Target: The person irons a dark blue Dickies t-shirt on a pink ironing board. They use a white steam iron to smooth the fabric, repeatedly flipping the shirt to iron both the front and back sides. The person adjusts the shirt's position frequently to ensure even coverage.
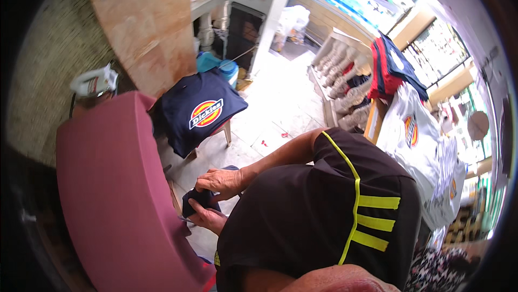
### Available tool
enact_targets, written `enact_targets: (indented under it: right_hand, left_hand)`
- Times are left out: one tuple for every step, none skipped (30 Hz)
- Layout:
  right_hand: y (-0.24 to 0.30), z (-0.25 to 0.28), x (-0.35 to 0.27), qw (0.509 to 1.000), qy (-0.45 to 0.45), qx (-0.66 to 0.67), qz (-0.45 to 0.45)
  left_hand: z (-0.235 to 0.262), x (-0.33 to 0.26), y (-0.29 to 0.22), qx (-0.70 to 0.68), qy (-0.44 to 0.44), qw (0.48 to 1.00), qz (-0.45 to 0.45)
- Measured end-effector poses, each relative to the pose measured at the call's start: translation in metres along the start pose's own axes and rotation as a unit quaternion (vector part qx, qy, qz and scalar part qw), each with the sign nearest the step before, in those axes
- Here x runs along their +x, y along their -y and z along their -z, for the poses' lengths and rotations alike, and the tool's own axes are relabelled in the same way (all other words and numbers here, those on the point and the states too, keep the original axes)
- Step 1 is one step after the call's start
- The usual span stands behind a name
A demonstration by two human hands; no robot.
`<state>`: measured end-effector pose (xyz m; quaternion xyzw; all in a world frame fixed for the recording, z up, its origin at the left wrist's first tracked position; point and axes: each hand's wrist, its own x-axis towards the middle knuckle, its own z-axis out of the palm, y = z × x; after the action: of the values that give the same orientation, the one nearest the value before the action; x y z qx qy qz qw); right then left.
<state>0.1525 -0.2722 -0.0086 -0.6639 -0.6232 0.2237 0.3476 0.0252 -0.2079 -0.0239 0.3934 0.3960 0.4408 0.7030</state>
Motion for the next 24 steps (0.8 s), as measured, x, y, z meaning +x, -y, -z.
enact_targets:
  right_hand:
    - [-0.003, 0.002, 0.001, 0.999, -0.021, 0.005, -0.028]
    - [-0.006, 0.005, 0.001, 0.998, -0.041, 0.011, -0.054]
    - [-0.002, 0.016, 0.000, 0.995, -0.061, 0.036, -0.065]
    - [-0.002, 0.020, 0.001, 0.994, -0.088, 0.018, -0.057]
    - [-0.003, 0.023, 0.001, 0.993, -0.109, 0.000, -0.046]
    - [-0.006, 0.026, 0.001, 0.991, -0.129, -0.019, -0.034]
    - [-0.010, 0.027, 0.001, 0.993, -0.109, -0.040, -0.039]
    - [-0.011, 0.030, 0.000, 0.992, -0.115, -0.043, -0.032]
    - [-0.012, 0.034, -0.001, 0.991, -0.120, -0.047, -0.025]
    - [-0.014, 0.039, -0.004, 0.990, -0.126, -0.052, -0.019]
    - [-0.013, 0.046, -0.003, 0.991, -0.126, -0.032, -0.026]
    - [-0.010, 0.051, -0.003, 0.992, -0.125, -0.013, -0.031]
    - [-0.007, 0.057, -0.004, 0.990, -0.120, 0.054, -0.043]
    - [-0.010, 0.063, -0.003, 0.991, -0.113, 0.071, -0.021]
    - [-0.014, 0.069, -0.003, 0.991, -0.105, 0.087, 0.002]
    - [-0.016, 0.075, -0.002, 0.989, -0.098, 0.107, 0.026]
    - [-0.018, 0.082, -0.003, 0.990, -0.081, 0.114, 0.026]
    - [-0.021, 0.091, -0.004, 0.990, -0.064, 0.120, 0.026]
    - [-0.020, 0.099, -0.005, 0.991, -0.043, 0.125, 0.027]
    - [-0.021, 0.107, -0.008, 0.991, -0.024, 0.130, 0.023]
    - [-0.020, 0.115, -0.010, 0.989, -0.066, 0.127, 0.046]
    - [-0.023, 0.124, -0.016, 0.988, -0.066, 0.135, 0.031]
    - [-0.027, 0.134, -0.023, 0.987, -0.065, 0.144, 0.017]
    - [-0.031, 0.143, -0.031, 0.986, -0.064, 0.154, 0.004]
  left_hand:
    - [-0.007, 0.001, -0.003, 0.014, 0.008, 1.000, 0.004]
    - [-0.013, 0.004, -0.005, 0.029, 0.014, 0.999, 0.007]
    - [-0.015, 0.013, -0.004, 0.029, 0.047, 0.998, 0.000]
    - [-0.016, 0.021, -0.004, 0.036, 0.081, 0.996, -0.004]
    - [-0.018, 0.024, -0.006, 0.042, 0.108, 0.993, -0.009]
    - [-0.020, 0.029, -0.006, 0.047, 0.135, 0.990, -0.014]
    - [-0.018, 0.035, -0.005, 0.107, 0.143, 0.982, -0.055]
    - [-0.012, 0.042, -0.002, 0.163, 0.143, 0.975, -0.044]
    - [-0.004, 0.049, 0.002, 0.219, 0.143, 0.965, -0.034]
    - [0.004, 0.056, 0.003, 0.284, 0.150, 0.946, -0.030]
    - [0.008, 0.061, 0.001, 0.348, 0.156, 0.924, -0.028]
    - [0.007, 0.063, 0.002, 0.390, 0.152, 0.900, -0.126]
    - [0.001, 0.060, -0.004, 0.428, 0.147, 0.864, -0.221]
    - [-0.006, 0.058, -0.009, 0.460, 0.141, 0.818, -0.314]
    - [-0.013, 0.056, -0.011, 0.445, 0.118, 0.824, -0.329]
    - [-0.029, 0.059, -0.016, 0.394, 0.158, 0.781, -0.458]
    - [-0.041, 0.061, -0.018, 0.404, 0.221, 0.751, -0.474]
    - [-0.051, 0.062, -0.017, 0.411, 0.285, 0.716, -0.487]
    - [-0.040, 0.064, 0.007, 0.406, 0.366, 0.769, -0.333]
    - [-0.037, 0.063, 0.024, 0.390, 0.397, 0.804, -0.208]
    - [-0.012, 0.069, 0.068, 0.393, 0.366, 0.794, -0.286]
    - [-0.009, 0.072, 0.088, 0.388, 0.368, 0.793, -0.292]
    - [-0.013, 0.071, 0.098, 0.384, 0.369, 0.793, -0.298]
    - [-0.013, 0.067, 0.105, 0.377, 0.397, 0.804, -0.232]
